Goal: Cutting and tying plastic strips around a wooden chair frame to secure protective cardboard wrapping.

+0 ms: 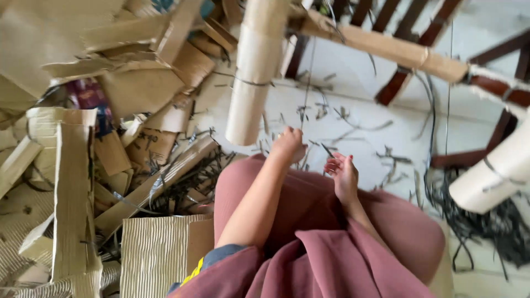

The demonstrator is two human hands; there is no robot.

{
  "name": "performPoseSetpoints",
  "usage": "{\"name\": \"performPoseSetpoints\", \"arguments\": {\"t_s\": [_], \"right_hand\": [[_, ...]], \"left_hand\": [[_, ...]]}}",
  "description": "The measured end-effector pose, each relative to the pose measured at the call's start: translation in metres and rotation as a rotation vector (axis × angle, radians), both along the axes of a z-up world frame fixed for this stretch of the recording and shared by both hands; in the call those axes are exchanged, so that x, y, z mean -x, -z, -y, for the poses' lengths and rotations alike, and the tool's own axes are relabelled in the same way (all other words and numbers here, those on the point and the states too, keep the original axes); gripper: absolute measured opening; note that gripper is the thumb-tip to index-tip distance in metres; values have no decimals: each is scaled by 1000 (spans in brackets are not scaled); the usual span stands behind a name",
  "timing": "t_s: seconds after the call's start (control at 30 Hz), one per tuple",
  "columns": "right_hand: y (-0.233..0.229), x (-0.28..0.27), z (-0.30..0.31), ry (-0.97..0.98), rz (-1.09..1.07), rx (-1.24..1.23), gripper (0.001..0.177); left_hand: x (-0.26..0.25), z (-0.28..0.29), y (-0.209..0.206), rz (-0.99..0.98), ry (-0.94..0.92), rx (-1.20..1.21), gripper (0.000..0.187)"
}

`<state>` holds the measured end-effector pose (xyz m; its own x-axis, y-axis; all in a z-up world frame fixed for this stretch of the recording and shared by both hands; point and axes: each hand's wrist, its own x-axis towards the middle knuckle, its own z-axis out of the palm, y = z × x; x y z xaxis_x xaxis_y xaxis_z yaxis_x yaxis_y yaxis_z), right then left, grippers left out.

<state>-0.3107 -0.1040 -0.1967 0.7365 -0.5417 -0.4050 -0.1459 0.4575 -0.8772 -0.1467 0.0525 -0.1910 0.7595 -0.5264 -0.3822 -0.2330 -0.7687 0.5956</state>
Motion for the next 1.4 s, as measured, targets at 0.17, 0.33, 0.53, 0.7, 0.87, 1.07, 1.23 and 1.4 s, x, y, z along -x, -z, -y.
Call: {"name": "performPoseSetpoints", "arguments": {"t_s": [0.17,0.33,0.53,0.7,0.87,1.07,1.23,1.4], "right_hand": [[1,-4,9,-17,-145,100,62],[21,-5,5,-53,-293,294,53],[46,-20,1,-251,-431,666,27],[23,-39,-20,-393,-550,963,29],[35,-51,-22,-457,-403,1110,47],[45,-67,-28,-605,-504,1088,61],[-3,-59,-25,-408,-8,1113,43],[-24,-57,-23,-339,131,1328,37]], "left_hand": [[13,1,-15,-62,54,-69,44],[12,-2,-19,-104,77,-138,38],[-4,13,-9,-105,73,-155,38],[-8,12,-15,-158,87,-189,38],[-12,15,-13,-169,88,-194,39],[-15,14,-9,-176,94,-169,40],[-16,14,-38,-179,47,-71,38],[-17,15,-56,-286,-68,365,35]]}}
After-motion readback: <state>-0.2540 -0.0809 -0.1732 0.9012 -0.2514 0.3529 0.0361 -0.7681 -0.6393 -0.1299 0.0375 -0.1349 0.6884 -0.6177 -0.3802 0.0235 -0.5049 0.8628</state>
